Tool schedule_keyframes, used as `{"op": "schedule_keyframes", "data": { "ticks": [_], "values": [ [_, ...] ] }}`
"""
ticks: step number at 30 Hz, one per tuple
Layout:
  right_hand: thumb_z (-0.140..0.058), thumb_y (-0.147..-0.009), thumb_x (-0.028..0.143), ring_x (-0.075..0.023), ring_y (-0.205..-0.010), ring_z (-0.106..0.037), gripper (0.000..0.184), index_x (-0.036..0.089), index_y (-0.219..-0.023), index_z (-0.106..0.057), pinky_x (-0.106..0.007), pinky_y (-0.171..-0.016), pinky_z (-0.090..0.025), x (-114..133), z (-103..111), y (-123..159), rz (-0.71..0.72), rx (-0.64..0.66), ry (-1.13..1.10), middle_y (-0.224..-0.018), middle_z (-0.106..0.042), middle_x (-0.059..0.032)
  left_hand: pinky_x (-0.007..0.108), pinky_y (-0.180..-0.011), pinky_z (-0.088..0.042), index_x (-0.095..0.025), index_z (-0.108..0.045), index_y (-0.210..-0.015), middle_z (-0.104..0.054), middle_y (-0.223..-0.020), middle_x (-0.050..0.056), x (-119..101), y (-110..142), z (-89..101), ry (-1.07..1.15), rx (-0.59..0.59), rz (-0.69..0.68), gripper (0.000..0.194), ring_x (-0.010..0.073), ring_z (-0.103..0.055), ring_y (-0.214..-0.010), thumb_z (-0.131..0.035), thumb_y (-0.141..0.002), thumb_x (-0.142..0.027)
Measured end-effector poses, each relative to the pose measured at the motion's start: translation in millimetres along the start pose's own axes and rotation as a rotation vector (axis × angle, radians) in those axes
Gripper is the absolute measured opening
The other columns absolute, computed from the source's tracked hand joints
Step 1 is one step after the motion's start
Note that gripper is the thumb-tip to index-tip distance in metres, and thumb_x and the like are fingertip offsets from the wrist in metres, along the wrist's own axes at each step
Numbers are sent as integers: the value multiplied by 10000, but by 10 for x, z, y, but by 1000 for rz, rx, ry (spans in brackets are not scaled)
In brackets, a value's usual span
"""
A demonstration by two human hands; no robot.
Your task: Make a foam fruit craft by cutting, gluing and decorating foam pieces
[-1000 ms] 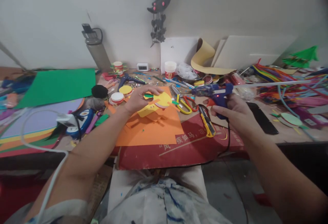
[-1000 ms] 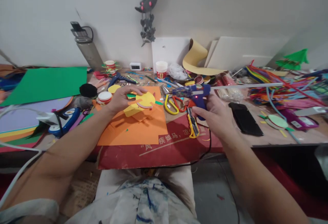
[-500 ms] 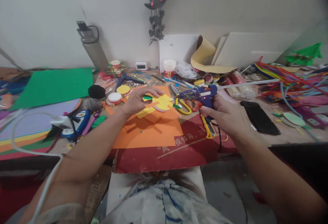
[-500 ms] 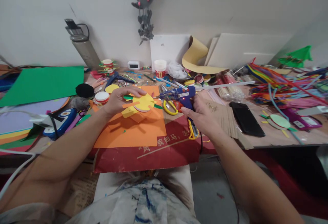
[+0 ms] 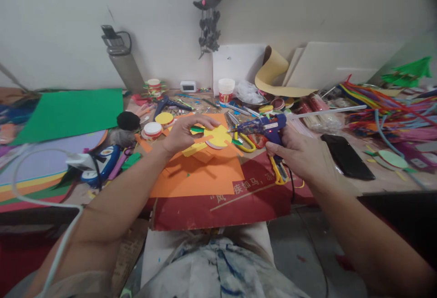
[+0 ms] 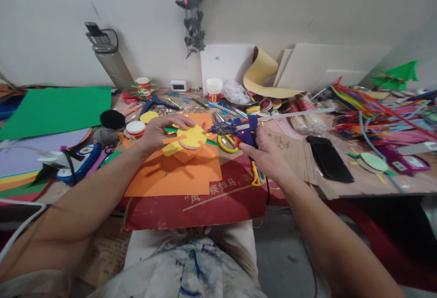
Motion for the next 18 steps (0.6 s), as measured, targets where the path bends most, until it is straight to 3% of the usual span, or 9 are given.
{"op": "schedule_keyframes", "data": {
  "ticks": [8, 13, 18],
  "values": [
    [-685, -763, 285, -360, -1094, -699, 181, 305, -937, -639, -508, -916, -632, 16, -7, -6, 6, 19, -11, -784, -674, -41, 413, -1040, -583, -214, -791, -760, -805, -992, 121, -3, 6, -6, 53, -18, 42, 359, 298, -745, -1133, -1037, -528, -335],
    [-674, -758, 276, -355, -1108, -696, 154, 297, -897, -611, -510, -922, -635, 42, -11, -6, 3, 10, -27, -814, -674, -47, 413, -1025, -584, -223, -800, -803, -806, -1005, 120, -21, 9, -10, -1, 18, -41, 328, 285, -749, -1106, -995, -619, -412],
    [-685, -755, 276, -351, -1114, -699, 139, 291, -838, -575, -518, -943, -632, 58, -8, -1, 2, 17, -25, -870, -709, -52, 419, -1025, -587, -231, -791, -788, -808, -994, 116, -23, 7, -8, -22, 18, -35, 336, 285, -749, -1103, -986, -624, -451]
  ]
}}
Point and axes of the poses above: each hand's wrist, its own y-axis away from the middle knuckle, its own z-axis out of the back of the hand, x = y × z, the point moved 4 cm from there along -y, towards the middle knuckle
